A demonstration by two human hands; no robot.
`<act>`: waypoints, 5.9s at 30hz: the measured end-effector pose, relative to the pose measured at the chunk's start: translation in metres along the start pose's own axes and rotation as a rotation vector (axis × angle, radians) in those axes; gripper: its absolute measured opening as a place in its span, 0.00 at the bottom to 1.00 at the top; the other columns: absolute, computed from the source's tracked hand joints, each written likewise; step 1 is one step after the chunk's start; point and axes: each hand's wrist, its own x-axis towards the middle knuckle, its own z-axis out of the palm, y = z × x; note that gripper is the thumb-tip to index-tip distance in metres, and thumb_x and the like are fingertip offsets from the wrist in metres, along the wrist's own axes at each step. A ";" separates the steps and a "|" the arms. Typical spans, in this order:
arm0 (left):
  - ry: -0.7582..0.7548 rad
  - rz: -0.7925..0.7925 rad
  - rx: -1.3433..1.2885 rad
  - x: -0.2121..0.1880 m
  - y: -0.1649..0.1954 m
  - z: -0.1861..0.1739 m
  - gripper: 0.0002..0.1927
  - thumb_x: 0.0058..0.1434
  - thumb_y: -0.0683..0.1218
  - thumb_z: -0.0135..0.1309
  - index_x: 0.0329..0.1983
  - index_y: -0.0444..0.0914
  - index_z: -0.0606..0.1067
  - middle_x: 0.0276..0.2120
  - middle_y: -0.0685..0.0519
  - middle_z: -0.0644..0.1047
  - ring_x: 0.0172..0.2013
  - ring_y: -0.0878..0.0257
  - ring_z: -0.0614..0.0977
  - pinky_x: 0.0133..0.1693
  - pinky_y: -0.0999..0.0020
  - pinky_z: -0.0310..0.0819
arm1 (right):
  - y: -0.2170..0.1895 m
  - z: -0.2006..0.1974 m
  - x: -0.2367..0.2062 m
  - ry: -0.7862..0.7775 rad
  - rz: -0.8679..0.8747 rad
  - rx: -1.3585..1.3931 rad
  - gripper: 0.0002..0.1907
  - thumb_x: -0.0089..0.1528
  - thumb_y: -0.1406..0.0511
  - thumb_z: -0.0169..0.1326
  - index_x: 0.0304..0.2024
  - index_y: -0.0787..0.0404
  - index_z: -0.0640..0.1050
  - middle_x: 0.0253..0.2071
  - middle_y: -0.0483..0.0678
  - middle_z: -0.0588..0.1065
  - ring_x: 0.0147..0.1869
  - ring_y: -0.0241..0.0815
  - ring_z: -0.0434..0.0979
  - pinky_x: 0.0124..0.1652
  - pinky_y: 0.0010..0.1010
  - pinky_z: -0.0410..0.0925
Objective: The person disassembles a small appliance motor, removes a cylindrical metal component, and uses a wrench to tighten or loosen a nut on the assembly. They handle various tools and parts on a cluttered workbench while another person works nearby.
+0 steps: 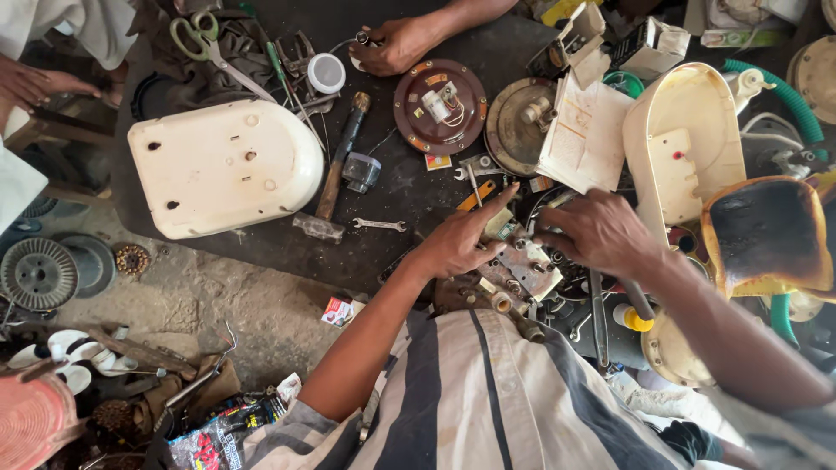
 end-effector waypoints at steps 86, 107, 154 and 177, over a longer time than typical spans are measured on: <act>0.178 -0.145 -0.298 0.034 -0.040 -0.044 0.47 0.55 0.54 0.65 0.76 0.37 0.61 0.67 0.43 0.72 0.65 0.58 0.74 0.66 0.65 0.63 | -0.125 0.105 -0.056 0.684 0.739 1.165 0.32 0.65 0.62 0.58 0.67 0.61 0.60 0.62 0.58 0.72 0.65 0.49 0.76 0.57 0.38 0.71; 0.206 -0.158 -0.049 0.047 -0.060 -0.004 0.46 0.57 0.55 0.63 0.76 0.38 0.59 0.59 0.37 0.77 0.56 0.50 0.82 0.58 0.62 0.75 | -0.260 0.151 -0.009 0.170 -0.110 1.597 0.28 0.68 0.60 0.47 0.69 0.63 0.74 0.70 0.62 0.71 0.76 0.56 0.67 0.72 0.42 0.57; 0.263 -0.041 -0.260 -0.016 -0.048 -0.014 0.33 0.61 0.56 0.61 0.65 0.36 0.71 0.43 0.45 0.84 0.44 0.55 0.87 0.48 0.61 0.80 | -0.244 0.122 -0.022 0.918 1.190 0.848 0.40 0.68 0.59 0.53 0.78 0.59 0.52 0.70 0.62 0.63 0.67 0.53 0.69 0.51 0.40 0.71; -0.037 -0.198 0.931 -0.157 -0.104 -0.225 0.52 0.49 0.54 0.70 0.72 0.36 0.57 0.68 0.31 0.59 0.68 0.34 0.58 0.67 0.36 0.45 | -0.200 0.105 0.012 0.814 1.225 0.631 0.30 0.76 0.53 0.41 0.76 0.58 0.62 0.60 0.65 0.73 0.63 0.59 0.73 0.57 0.45 0.64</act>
